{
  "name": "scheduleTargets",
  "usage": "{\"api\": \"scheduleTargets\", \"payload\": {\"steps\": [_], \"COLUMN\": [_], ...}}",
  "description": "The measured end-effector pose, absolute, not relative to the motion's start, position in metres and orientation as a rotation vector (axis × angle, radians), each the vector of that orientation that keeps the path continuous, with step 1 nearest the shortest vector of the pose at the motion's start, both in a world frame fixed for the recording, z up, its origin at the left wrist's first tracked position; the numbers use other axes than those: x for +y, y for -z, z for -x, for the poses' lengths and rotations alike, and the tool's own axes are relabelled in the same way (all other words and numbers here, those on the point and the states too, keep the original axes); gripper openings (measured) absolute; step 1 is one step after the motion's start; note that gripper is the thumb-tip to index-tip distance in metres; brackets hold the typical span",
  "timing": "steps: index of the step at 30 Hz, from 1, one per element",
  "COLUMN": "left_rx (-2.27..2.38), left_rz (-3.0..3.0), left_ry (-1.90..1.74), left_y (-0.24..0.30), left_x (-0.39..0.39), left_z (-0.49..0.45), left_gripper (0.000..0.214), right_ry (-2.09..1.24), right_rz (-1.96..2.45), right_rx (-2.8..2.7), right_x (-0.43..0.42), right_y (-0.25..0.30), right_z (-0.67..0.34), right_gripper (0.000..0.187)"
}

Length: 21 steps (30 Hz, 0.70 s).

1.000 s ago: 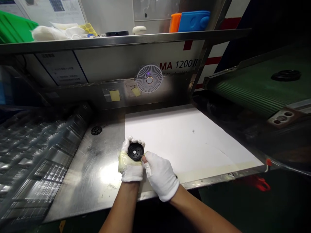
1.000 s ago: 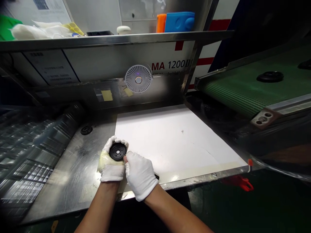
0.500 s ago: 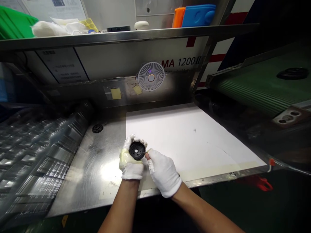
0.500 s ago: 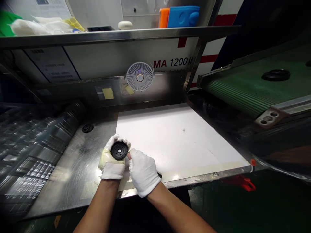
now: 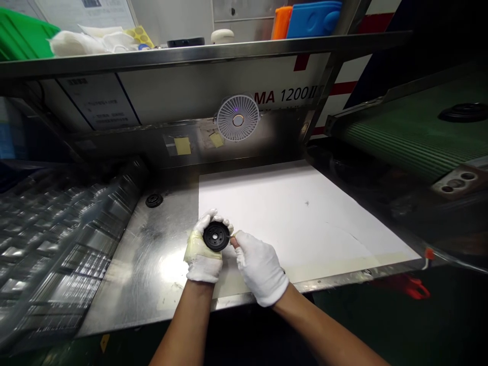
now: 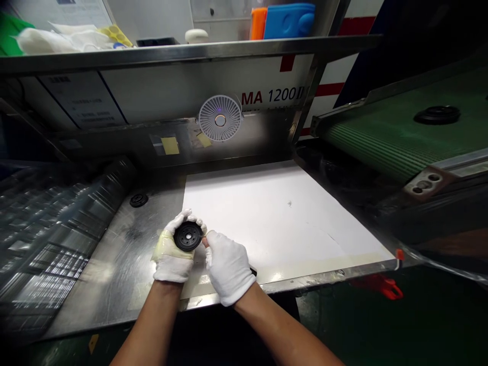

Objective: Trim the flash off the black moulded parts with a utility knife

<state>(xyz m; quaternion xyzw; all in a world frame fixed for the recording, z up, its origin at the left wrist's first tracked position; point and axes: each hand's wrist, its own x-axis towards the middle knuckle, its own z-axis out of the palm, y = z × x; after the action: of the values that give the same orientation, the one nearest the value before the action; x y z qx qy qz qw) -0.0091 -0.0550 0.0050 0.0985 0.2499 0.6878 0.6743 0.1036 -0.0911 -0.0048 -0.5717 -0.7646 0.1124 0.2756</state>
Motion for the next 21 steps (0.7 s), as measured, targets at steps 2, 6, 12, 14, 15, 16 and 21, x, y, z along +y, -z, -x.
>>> {"api": "scheduleTargets", "payload": {"steps": [2, 6, 12, 14, 15, 16, 21], "left_rx": [0.564, 0.543, 0.59, 0.546, 0.53, 0.521, 0.522], "left_rz": [-0.152, -0.089, -0.267, -0.243, -0.216, -0.188, -0.126], "left_ry": [-1.576, -1.646, -1.444, -1.454, -1.472, -1.489, -1.56], "left_y": [-0.005, -0.006, -0.008, -0.009, -0.009, -0.01, -0.01], "left_x": [-0.051, -0.05, -0.059, -0.058, -0.056, -0.054, -0.045], "left_z": [0.005, 0.002, 0.011, 0.009, 0.007, 0.005, -0.002], "left_gripper": [0.004, 0.0, 0.027, 0.02, 0.015, 0.009, 0.004], "right_ry": [-0.297, -0.305, -0.294, -0.312, -0.317, -0.318, -0.291], "right_rz": [1.527, 1.472, 1.481, 1.52, 1.538, 1.546, 1.499], "right_rx": [-2.07, -2.099, -2.064, -2.028, -2.015, -2.01, -2.05], "right_x": [-0.094, -0.1, -0.095, -0.092, -0.092, -0.092, -0.098], "right_y": [0.005, 0.007, 0.006, 0.006, 0.006, 0.007, 0.01], "right_z": [-0.1, -0.094, -0.105, -0.108, -0.109, -0.108, -0.099], "right_gripper": [0.014, 0.016, 0.017, 0.015, 0.015, 0.015, 0.016]}}
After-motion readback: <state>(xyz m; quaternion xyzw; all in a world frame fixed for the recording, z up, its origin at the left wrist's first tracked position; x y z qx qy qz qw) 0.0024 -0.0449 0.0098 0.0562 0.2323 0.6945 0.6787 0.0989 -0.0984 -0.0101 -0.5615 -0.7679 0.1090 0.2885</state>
